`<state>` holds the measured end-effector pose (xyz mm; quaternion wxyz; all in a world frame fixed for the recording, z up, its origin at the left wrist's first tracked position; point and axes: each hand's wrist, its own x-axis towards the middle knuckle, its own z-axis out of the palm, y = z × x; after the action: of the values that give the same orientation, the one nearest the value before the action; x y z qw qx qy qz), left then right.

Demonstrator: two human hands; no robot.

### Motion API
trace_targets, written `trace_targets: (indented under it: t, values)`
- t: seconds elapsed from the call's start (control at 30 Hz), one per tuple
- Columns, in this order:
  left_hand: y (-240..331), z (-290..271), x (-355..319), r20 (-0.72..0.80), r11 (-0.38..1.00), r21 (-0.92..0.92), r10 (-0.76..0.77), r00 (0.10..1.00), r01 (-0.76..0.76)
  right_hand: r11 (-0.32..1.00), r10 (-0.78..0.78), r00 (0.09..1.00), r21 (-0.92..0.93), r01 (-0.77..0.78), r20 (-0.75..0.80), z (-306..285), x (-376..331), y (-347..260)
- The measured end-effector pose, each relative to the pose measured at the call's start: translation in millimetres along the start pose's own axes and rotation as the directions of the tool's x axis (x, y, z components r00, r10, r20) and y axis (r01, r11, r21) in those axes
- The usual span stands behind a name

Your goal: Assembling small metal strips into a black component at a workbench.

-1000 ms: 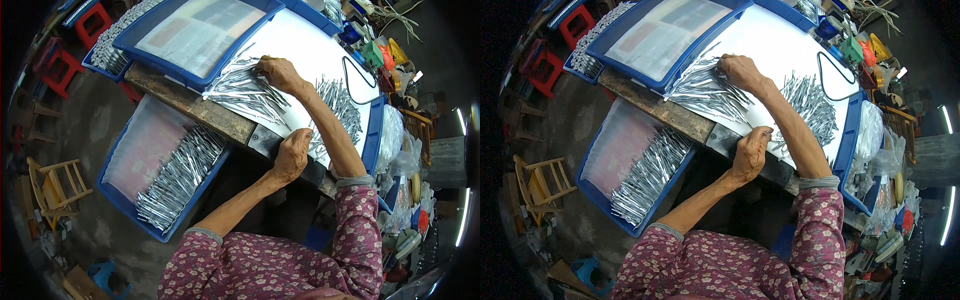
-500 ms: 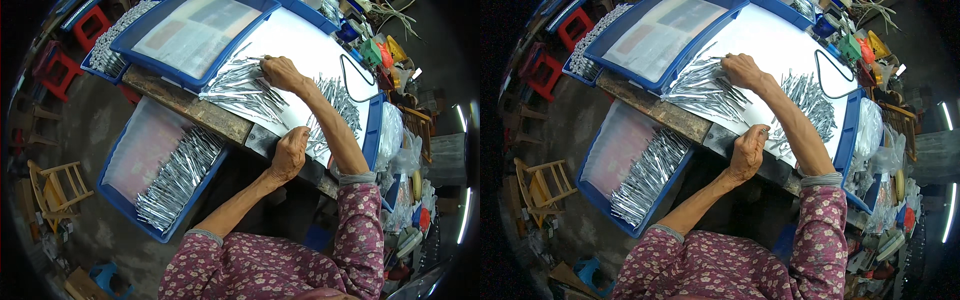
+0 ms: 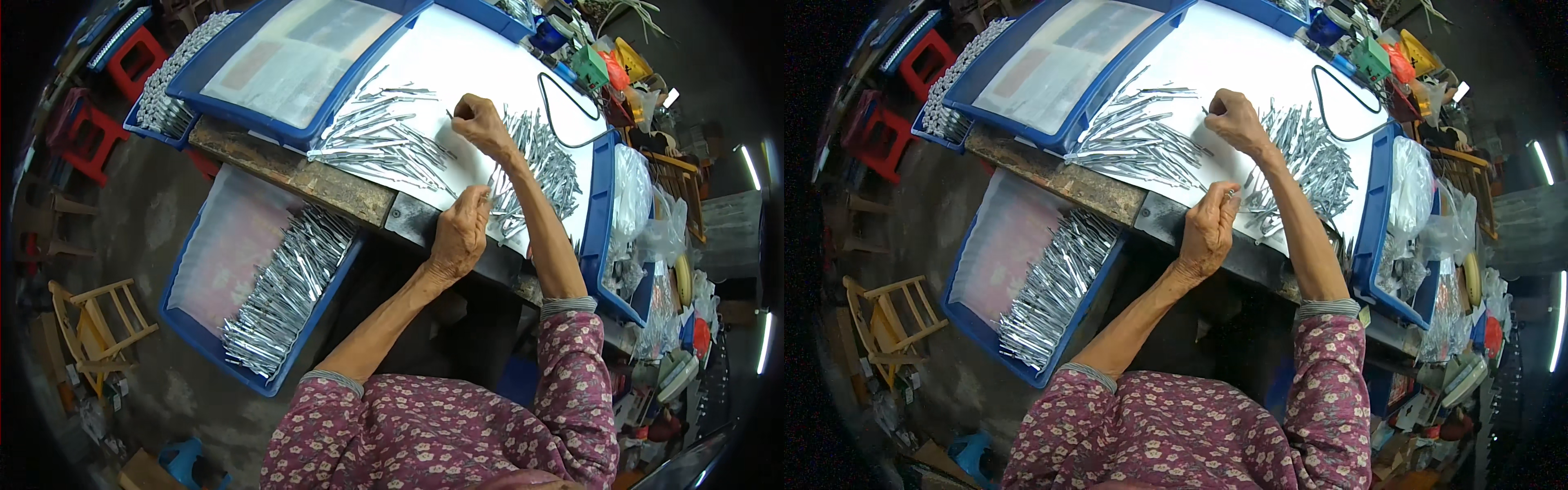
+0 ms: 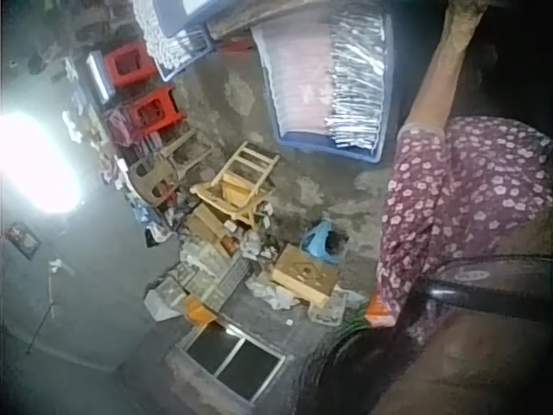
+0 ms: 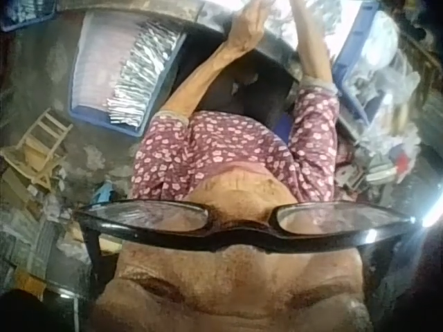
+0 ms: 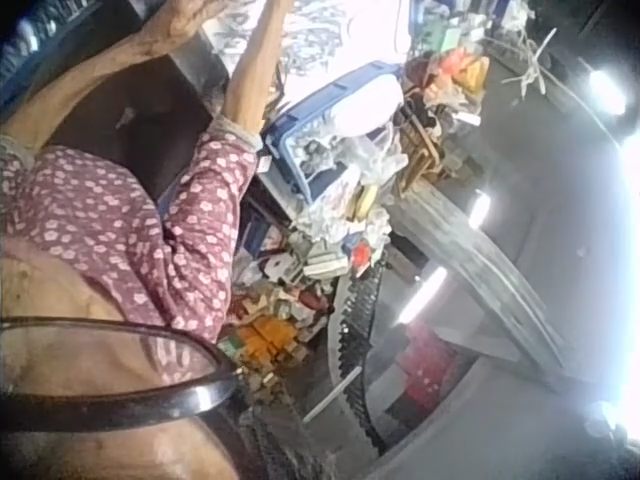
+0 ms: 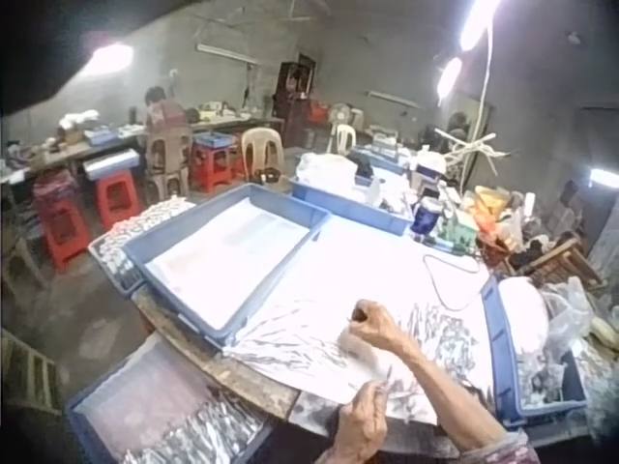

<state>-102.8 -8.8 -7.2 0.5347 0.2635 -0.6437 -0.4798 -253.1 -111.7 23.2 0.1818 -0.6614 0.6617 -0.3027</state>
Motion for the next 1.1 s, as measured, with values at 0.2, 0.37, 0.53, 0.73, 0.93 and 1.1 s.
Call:
trace_targets:
  t: [0.2,0.37,0.53,0.73,0.93,1.1]
  values:
    - [10,-5,-1,0.084,0.994,-0.079,-0.071,0.994,0.077,0.892,0.261,0.960,0.407,-0.199,-0.103,-21,-54,-23]
    - [14,-12,-5,0.189,0.980,-0.147,-0.102,0.977,0.131,0.754,0.318,0.945,0.624,-0.205,-0.074,-31,-113,-46]
    - [15,-2,-22,0.329,0.927,-0.259,-0.180,0.927,0.272,0.543,0.340,0.935,0.832,-0.111,-0.097,-33,-166,-51]
    - [36,7,-47,0.553,0.562,-0.535,-0.332,0.764,0.631,0.512,0.455,0.862,0.858,-0.049,-0.222,-29,-214,-58]
    - [42,12,-64,0.736,0.266,-0.472,-0.406,0.542,0.841,0.415,0.555,0.791,0.910,0.004,-0.257,-18,-251,-54]
    - [45,15,-74,0.751,0.299,-0.420,-0.415,0.513,0.857,0.391,0.555,0.789,0.920,0.033,-0.263,-14,-264,-49]
